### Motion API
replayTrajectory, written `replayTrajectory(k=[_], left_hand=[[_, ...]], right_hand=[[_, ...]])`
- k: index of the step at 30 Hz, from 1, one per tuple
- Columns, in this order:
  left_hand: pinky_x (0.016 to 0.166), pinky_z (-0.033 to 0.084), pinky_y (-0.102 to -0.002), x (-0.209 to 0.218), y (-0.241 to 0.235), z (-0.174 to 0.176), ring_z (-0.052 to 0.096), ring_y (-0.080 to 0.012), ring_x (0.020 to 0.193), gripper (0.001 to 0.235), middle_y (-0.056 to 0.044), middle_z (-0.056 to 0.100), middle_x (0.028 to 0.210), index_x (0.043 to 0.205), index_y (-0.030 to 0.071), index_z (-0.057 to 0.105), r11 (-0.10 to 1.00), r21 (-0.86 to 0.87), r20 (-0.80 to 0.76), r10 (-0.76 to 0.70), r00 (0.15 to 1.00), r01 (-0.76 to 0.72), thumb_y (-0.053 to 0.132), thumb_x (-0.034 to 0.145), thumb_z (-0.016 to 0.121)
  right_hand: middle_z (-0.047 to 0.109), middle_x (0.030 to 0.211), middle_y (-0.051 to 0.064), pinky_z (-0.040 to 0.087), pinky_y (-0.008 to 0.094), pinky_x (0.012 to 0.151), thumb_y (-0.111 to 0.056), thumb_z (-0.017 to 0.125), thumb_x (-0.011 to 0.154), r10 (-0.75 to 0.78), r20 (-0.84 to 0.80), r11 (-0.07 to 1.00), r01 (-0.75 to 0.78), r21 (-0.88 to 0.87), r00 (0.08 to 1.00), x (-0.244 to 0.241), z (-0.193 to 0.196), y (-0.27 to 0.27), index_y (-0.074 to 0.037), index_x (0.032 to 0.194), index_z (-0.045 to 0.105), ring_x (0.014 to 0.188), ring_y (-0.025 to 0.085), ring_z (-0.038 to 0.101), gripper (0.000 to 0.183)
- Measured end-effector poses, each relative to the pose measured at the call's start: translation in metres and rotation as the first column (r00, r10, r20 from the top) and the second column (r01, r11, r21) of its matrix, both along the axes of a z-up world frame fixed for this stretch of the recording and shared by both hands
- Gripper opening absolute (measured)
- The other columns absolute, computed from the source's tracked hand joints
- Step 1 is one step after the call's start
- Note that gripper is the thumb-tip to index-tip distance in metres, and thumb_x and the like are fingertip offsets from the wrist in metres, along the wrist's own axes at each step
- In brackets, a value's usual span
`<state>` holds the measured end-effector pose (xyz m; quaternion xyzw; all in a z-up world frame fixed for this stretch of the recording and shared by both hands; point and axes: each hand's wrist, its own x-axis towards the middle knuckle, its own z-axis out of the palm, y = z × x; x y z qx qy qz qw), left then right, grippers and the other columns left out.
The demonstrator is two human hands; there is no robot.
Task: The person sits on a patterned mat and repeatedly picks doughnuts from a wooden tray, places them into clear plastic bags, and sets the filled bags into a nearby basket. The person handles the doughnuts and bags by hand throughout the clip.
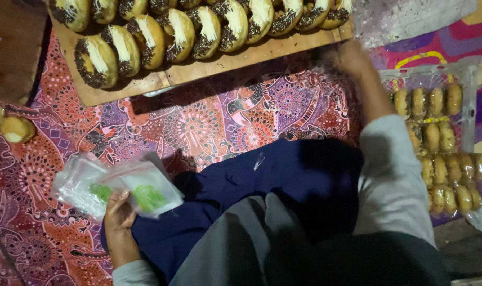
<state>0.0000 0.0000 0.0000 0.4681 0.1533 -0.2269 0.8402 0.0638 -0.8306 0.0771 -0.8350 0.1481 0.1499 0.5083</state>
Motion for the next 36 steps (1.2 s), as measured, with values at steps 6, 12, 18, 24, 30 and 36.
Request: replayTrajectory(k=[6,12,18,24,30,36], left_hand=[[0.096,0.053,-0.041,-0.001,0.0,0.008,0.067,-0.0211,0.108,0.024,-0.007,0.071,0.111,0.119,0.009,0.066,0.993,0.107,-0.034,0.048,0.998,-0.044,0.004,0.095,0.065],[0.103,0.05,-0.038,0.003,-0.012,0.02,0.065,-0.0216,0.114,0.017,-0.008,0.069,0.116,0.114,0.01,0.063,0.997,0.083,0.052,-0.008,0.999,0.004,0.004,0.099,0.068],[0.096,0.047,-0.038,0.003,-0.018,0.027,0.058,-0.0202,0.096,0.016,-0.007,0.06,0.1,0.099,0.004,0.057,0.976,0.193,0.13,-0.126,0.983,0.1,0.001,0.107,0.071],[0.096,0.052,-0.041,0.006,-0.034,0.05,0.068,-0.0206,0.105,0.029,-0.007,0.07,0.115,0.12,0.006,0.067,0.959,0.269,0.056,-0.105,0.993,0.087,0.011,0.091,0.067],[0.091,0.054,-0.044,0.008,-0.044,0.058,0.068,-0.0248,0.098,0.024,-0.013,0.071,0.111,0.119,-0.002,0.067,0.947,0.306,0.075,-0.121,0.99,0.092,0.009,0.098,0.069],[0.091,0.054,-0.042,0.014,-0.052,0.065,0.069,-0.0236,0.101,0.026,-0.01,0.07,0.113,0.121,0.004,0.065,0.943,0.319,0.066,-0.119,0.991,0.092,0.006,0.095,0.065]], right_hand=[[0.074,0.113,0.021,0.051,0.049,0.105,-0.026,0.065,0.101,0.171,-0.049,0.393,-0.113,-0.912,0.984,-0.014,-0.077,-0.001,-0.006,0.11,0.075,0.111,0.039,0.069,0.025],[0.071,0.101,0.029,0.054,0.054,0.086,-0.032,0.059,0.101,-0.096,0.065,0.773,0.116,-0.624,0.993,-0.014,-0.088,0.01,0.003,0.1,0.074,0.095,0.046,0.068,0.038],[0.071,0.107,0.026,0.054,0.056,0.082,-0.018,0.056,0.09,0.018,0.214,0.773,0.122,-0.622,0.977,-0.065,-0.119,0.062,-0.01,0.112,0.076,0.095,0.047,0.068,0.03],[0.065,0.13,0.021,0.038,0.06,0.108,-0.027,0.061,0.096,-0.223,-0.025,0.418,0.072,-0.906,0.974,-0.113,-0.111,-0.072,-0.001,0.124,0.068,0.129,0.04,0.052,0.039],[0.051,0.151,0.016,0.016,0.073,0.113,-0.037,0.064,0.087,-0.226,-0.194,0.485,-0.063,-0.872,0.955,-0.114,-0.113,-0.091,-0.008,0.139,0.058,0.147,0.038,0.034,0.06],[0.054,0.147,0.017,0.015,0.073,0.115,-0.041,0.073,0.079,-0.188,-0.333,0.548,-0.183,-0.817,0.924,-0.145,-0.113,-0.093,-0.007,0.141,0.056,0.142,0.034,0.042,0.073]])
